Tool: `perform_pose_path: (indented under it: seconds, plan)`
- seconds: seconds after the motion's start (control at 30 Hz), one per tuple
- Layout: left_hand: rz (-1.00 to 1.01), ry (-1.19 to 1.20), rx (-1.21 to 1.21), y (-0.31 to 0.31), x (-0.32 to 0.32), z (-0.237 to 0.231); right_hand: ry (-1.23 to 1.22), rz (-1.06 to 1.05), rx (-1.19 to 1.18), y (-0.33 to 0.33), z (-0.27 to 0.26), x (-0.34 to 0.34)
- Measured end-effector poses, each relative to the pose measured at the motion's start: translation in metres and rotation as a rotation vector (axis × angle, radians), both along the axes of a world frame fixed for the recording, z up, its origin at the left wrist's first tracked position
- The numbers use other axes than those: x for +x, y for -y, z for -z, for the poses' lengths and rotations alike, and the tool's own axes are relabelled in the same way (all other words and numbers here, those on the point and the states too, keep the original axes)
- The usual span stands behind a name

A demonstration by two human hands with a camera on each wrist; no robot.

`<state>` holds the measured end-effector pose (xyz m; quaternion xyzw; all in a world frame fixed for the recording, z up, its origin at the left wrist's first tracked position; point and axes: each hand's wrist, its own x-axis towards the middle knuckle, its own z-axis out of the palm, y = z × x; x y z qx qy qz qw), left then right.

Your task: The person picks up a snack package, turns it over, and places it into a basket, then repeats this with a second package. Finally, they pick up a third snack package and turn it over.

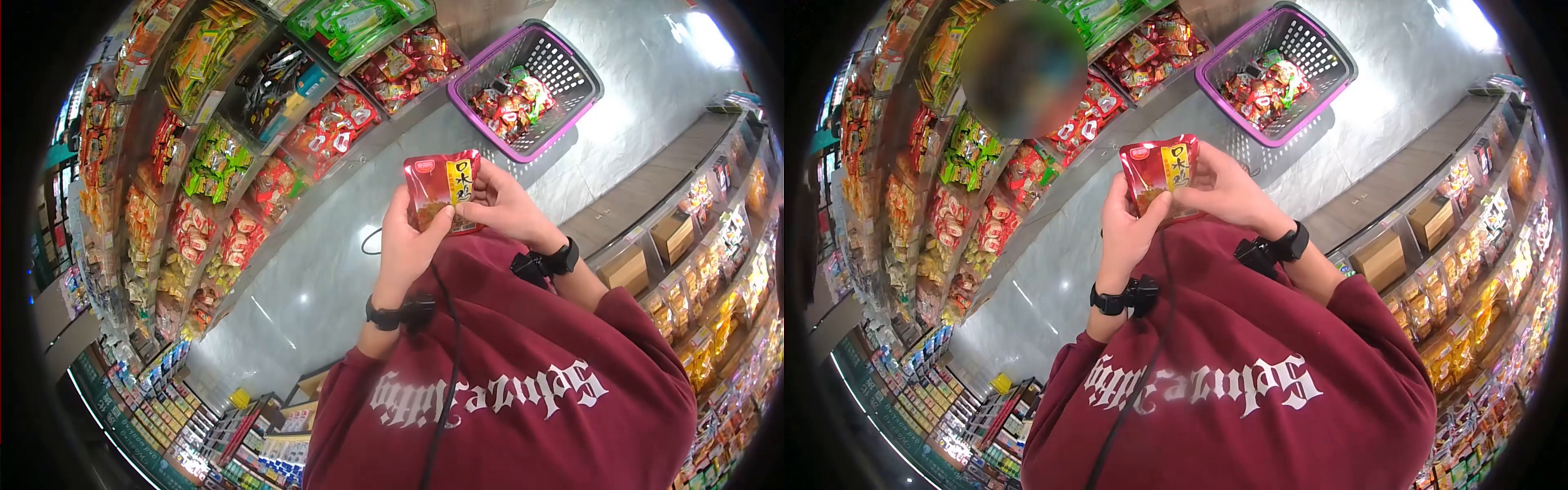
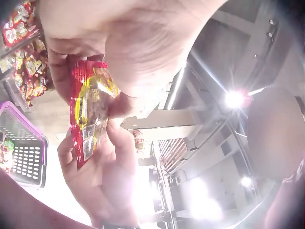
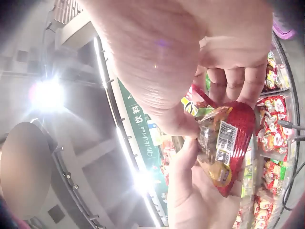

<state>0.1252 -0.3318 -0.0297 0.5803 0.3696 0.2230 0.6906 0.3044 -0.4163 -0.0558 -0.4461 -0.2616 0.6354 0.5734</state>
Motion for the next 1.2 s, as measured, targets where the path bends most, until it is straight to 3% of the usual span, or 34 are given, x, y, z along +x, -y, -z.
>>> perform_pose_path:
  seconds: [0.4, 0.5, 0.7, 0.8, 1.0, 1.2]
  plan:
    - [0.046, 0.016, -0.082, -0.04, -0.053, 0.01, 0.081, 0.026, -0.07, -0.032, -0.01, -0.034]
    - [0.026, 0.116, -0.134, -0.05, -0.069, 0.018, 0.088, 0.021, -0.068, -0.04, -0.014, -0.055]
    - [0.094, 0.139, -0.23, -0.071, -0.1, 0.036, 0.155, 0.01, -0.314, -0.046, -0.011, -0.093]
    - [0.141, 0.135, -0.149, -0.081, -0.109, 0.038, 0.173, 0.02, -0.355, -0.051, -0.017, -0.105]
    - [0.13, 0.102, -0.083, -0.092, -0.126, 0.037, 0.204, 0.065, -0.239, -0.066, -0.012, -0.125]
    - [0.002, 0.245, -0.222, -0.088, -0.124, 0.04, 0.355, -0.009, -0.218, -0.08, -0.018, -0.12]
